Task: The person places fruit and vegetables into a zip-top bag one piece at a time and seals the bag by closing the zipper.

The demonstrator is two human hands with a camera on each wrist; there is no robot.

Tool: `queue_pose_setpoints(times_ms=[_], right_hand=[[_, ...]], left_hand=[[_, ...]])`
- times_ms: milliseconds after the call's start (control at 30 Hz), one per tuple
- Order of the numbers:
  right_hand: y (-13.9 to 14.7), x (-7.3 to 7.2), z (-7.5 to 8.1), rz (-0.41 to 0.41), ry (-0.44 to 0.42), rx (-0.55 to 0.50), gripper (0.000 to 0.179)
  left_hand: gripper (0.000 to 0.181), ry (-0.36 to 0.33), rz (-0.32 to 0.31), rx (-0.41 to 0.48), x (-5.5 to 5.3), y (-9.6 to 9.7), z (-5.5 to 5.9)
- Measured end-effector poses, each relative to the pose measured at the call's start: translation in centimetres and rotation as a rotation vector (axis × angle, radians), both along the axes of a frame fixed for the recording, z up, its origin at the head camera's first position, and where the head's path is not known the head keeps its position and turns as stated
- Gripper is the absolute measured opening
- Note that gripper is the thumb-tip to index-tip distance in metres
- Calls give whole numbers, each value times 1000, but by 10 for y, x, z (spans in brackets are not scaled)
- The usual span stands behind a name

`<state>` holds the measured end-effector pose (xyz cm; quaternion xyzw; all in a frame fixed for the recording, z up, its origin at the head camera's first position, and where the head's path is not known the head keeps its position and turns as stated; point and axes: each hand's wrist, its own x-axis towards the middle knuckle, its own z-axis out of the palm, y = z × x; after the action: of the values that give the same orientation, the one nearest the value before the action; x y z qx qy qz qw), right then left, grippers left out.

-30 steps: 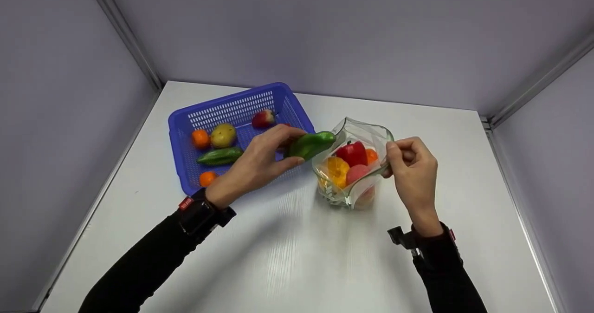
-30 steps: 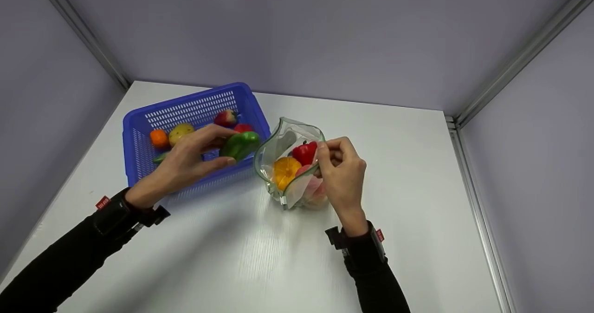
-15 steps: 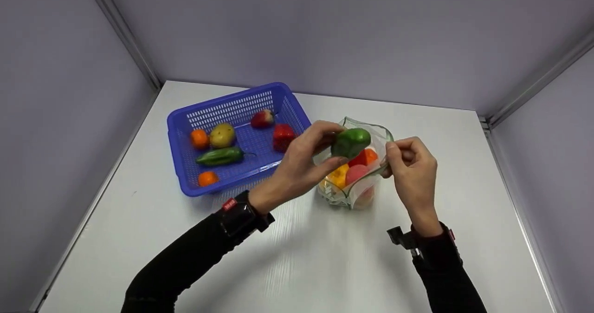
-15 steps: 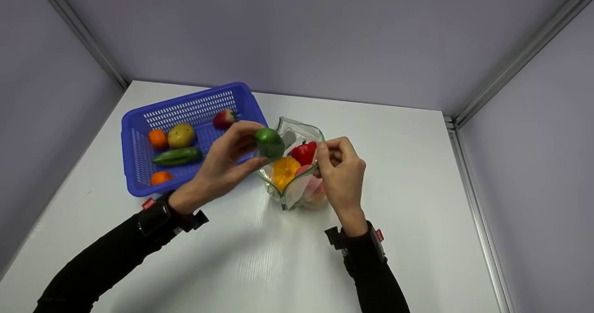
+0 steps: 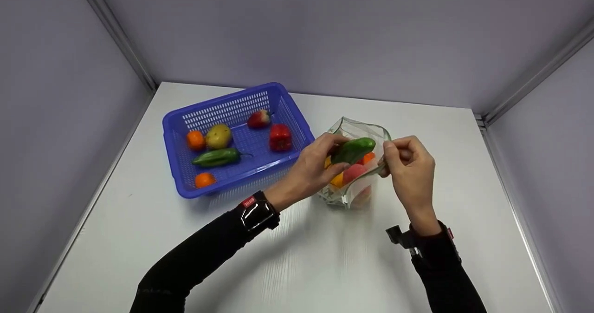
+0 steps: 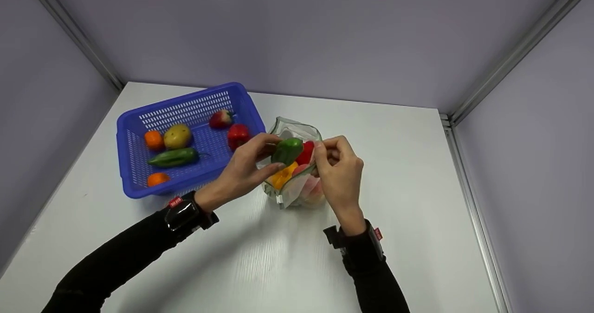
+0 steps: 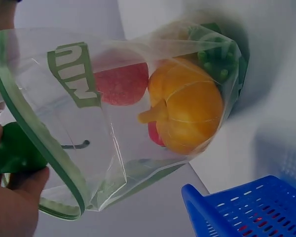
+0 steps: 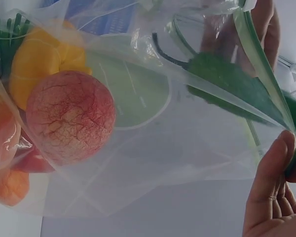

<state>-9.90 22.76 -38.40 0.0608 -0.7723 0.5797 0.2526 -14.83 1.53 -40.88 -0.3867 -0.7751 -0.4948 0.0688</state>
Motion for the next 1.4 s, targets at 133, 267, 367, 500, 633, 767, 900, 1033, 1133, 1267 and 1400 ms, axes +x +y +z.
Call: queue_pose_setpoints(times_ms=[133, 267, 367, 500, 633, 767, 900, 1033, 1133, 1267, 1400], right_hand=[[-1, 0, 0, -2, -2, 2, 15], [-2, 0, -1, -11, -8, 4, 15], [-2, 1, -2, -10, -16, 4, 16], [-2, 1, -2, -8, -25, -11, 16], [-2, 2, -2, -15, -30, -21, 15], [-3, 2, -3, -10, -30, -13, 15], [-3, 1, -4, -12, -26, -12, 15], [-2, 1, -3, -13, -25, -13, 16], [-2, 1, -3, -16, -28, -10, 16], [-2, 1, -4, -18, -33, -4, 15], [-2, 1, -5, -14, -32, -1, 15]], left_hand=[[44, -20, 59, -121, -1, 4, 1], [45, 36, 115, -249, -2, 9, 0], [44, 65, 158, -360, -4, 13, -1], [35, 68, 186, -506, -8, 19, 2], [24, 97, 226, -643, -14, 27, 5], [14, 196, 291, -774, -18, 34, 2], [6, 277, 317, -835, -19, 39, -5], [5, 298, 327, -837, -20, 43, -9], [6, 321, 339, -833, -20, 43, -13], [11, 369, 355, -834, -18, 42, -17], [14, 367, 345, -812, -18, 40, -18]])
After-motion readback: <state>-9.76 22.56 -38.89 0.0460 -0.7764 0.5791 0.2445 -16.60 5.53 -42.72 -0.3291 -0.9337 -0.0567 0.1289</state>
